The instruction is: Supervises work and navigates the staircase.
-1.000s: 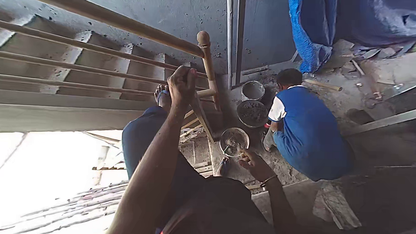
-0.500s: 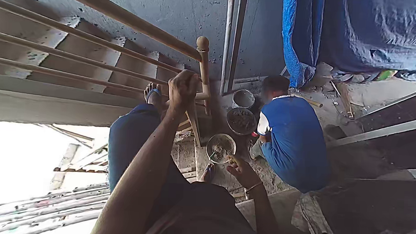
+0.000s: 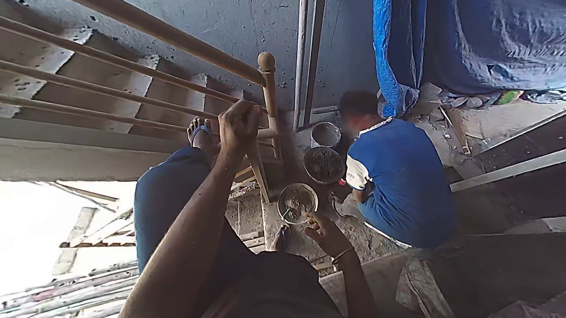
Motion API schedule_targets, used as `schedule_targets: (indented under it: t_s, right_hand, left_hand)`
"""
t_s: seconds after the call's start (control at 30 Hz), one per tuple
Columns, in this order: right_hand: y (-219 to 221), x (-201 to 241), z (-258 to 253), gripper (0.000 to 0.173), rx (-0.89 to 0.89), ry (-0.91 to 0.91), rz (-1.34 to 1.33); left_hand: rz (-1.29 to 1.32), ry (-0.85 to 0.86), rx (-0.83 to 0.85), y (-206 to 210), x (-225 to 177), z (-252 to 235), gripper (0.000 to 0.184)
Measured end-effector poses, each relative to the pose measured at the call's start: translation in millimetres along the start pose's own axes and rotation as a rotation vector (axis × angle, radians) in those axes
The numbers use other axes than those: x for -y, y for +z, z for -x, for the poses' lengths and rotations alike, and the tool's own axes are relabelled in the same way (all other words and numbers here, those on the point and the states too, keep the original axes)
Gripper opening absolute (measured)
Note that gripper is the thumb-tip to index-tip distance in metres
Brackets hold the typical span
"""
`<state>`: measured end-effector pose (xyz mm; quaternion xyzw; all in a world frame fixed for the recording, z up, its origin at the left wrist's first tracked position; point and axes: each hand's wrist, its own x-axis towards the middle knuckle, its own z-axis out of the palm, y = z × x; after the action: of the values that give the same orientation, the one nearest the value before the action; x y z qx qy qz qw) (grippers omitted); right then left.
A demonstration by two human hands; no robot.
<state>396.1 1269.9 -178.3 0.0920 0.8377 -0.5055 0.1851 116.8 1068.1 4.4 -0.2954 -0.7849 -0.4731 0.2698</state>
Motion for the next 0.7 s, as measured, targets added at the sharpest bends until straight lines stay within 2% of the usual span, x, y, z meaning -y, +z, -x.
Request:
schedule_targets:
  t_s: [0.27, 0.47, 0.7]
  right_hand:
    - [0, 2, 1, 0.057, 0.015, -0.007, 0.009]
    - [0, 2, 1, 0.057, 0.019, -0.02, 0.034]
    - [-2, 2, 2, 0.056, 0.015, 0.0, 0.039]
  left_hand:
    - [-0.125, -0.065, 0.057, -8, -6, 12, 0.031]
    - [-0.026, -0.057, 0.026, -3, 8, 3, 0.03]
    - [-0.041, -0.073, 0.048, 0, 9, -2, 0.034]
